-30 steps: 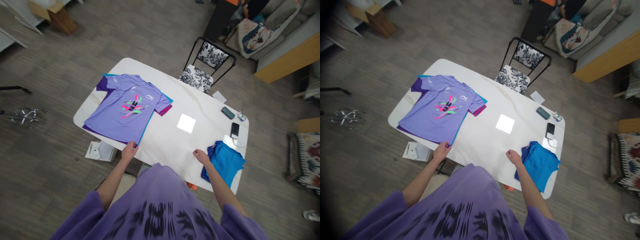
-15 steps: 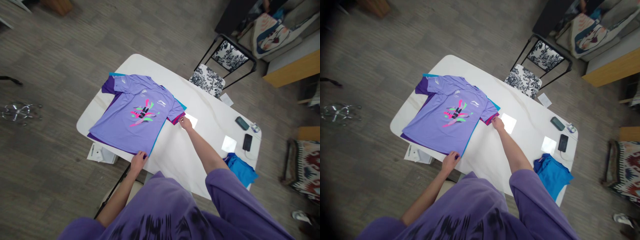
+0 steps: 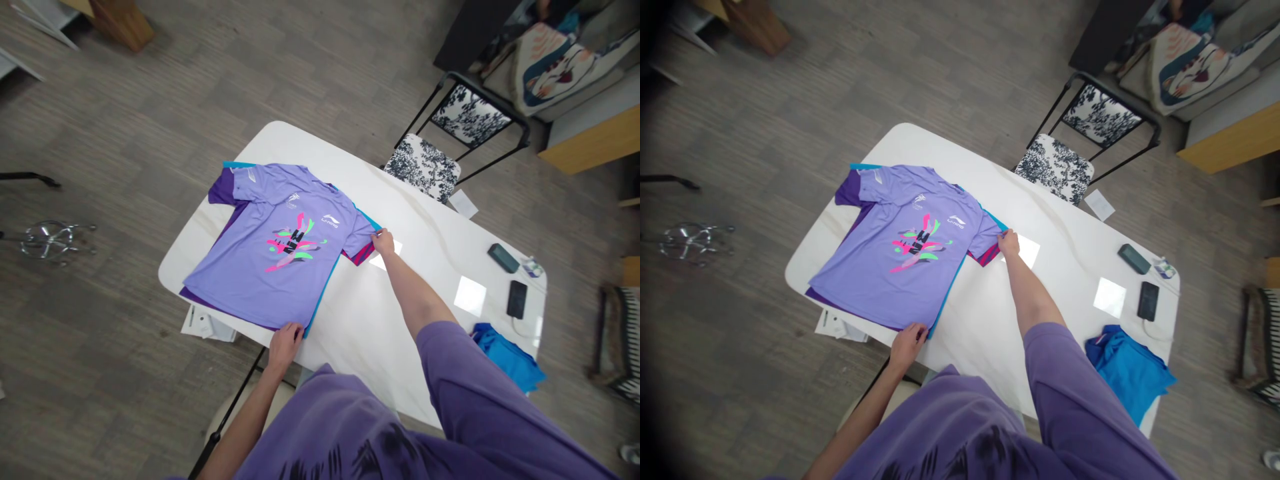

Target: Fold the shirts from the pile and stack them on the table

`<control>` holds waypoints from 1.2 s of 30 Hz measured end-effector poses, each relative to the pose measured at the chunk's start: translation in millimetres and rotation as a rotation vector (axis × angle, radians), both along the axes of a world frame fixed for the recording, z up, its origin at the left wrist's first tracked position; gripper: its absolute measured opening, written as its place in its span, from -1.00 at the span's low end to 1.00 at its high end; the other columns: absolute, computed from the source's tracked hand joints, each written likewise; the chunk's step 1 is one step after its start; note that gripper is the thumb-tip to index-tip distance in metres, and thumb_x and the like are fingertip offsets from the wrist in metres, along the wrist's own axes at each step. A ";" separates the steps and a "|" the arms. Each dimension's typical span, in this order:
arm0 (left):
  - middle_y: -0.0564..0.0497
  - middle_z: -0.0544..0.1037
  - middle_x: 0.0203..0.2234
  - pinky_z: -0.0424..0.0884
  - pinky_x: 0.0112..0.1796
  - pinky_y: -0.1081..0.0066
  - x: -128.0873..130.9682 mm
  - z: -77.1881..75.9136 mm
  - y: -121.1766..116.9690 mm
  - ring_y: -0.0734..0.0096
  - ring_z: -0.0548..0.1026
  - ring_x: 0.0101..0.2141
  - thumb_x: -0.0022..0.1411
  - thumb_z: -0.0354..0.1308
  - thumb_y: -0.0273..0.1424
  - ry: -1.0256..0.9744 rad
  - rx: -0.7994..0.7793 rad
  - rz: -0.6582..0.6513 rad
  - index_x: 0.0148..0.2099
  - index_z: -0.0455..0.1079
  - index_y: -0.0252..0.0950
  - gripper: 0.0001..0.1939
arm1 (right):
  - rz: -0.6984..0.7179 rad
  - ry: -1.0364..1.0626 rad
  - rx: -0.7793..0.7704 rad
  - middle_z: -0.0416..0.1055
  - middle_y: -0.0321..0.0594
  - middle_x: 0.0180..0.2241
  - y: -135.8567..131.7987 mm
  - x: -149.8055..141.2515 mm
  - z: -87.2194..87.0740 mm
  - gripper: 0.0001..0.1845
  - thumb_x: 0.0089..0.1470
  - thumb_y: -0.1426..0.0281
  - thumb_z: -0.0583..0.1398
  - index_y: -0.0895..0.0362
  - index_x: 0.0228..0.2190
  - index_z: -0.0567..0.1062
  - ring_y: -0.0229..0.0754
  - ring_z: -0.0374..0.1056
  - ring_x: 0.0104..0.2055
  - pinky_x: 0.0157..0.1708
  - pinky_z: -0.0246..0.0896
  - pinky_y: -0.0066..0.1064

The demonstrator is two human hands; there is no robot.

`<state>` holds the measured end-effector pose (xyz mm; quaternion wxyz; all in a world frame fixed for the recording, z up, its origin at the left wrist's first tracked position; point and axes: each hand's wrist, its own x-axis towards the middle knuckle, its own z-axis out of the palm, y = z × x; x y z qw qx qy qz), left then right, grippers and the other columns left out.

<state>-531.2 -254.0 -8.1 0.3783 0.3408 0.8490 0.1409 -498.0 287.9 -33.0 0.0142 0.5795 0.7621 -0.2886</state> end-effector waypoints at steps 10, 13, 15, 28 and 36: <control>-0.05 0.62 -0.14 0.51 0.02 0.07 7.2 24.0 -19.0 0.05 0.61 -0.07 0.54 -0.03 -0.17 -0.039 0.091 0.022 -0.11 0.52 0.03 -0.72 | -0.110 0.204 -0.075 0.55 -0.19 -0.20 33.8 26.7 23.2 -0.86 0.26 0.27 0.24 0.00 -0.23 0.37 -0.05 0.52 -0.07 0.07 0.48 -0.18; -0.04 0.62 -0.17 0.51 0.00 0.07 19.2 28.9 -21.5 0.04 0.61 -0.09 0.52 -0.02 -0.17 -0.046 0.086 0.013 -0.11 0.51 0.03 -0.74 | -0.153 0.281 -0.173 0.51 -0.31 -0.25 35.3 43.9 24.2 -0.80 0.27 0.25 0.25 -0.01 -0.21 0.31 -0.17 0.56 -0.24 -0.15 0.54 -0.29; -0.03 0.61 -0.18 0.51 0.01 0.09 30.5 30.8 -19.5 0.06 0.61 -0.09 0.51 -0.01 -0.18 -0.052 0.080 -0.010 -0.11 0.49 0.02 -0.76 | -0.179 0.324 -0.224 0.49 -0.37 -0.28 34.5 59.9 22.6 -0.74 0.26 0.22 0.28 -0.01 -0.21 0.29 -0.22 0.56 -0.31 -0.25 0.55 -0.35; -0.05 0.67 -0.14 0.54 -0.01 0.07 225.3 42.5 78.4 0.05 0.64 -0.07 0.43 0.08 -0.24 -0.172 -0.005 -0.376 -0.13 0.54 0.00 -0.81 | -0.340 0.326 -0.191 0.61 -0.29 -0.27 93.3 331.9 5.1 -0.90 0.28 0.37 0.26 0.02 -0.19 0.42 -0.21 0.59 -0.32 -0.22 0.51 -0.41; -0.14 0.68 -0.15 0.51 0.05 0.04 447.6 11.1 204.1 0.01 0.64 -0.04 0.37 0.21 -0.35 -0.329 0.052 -0.679 -0.16 0.53 -0.02 -0.91 | -0.378 0.228 -0.046 0.60 -0.20 -0.25 192.9 554.5 -22.7 -0.88 0.25 0.45 0.26 0.09 -0.15 0.49 -0.11 0.55 -0.24 0.00 0.48 -0.23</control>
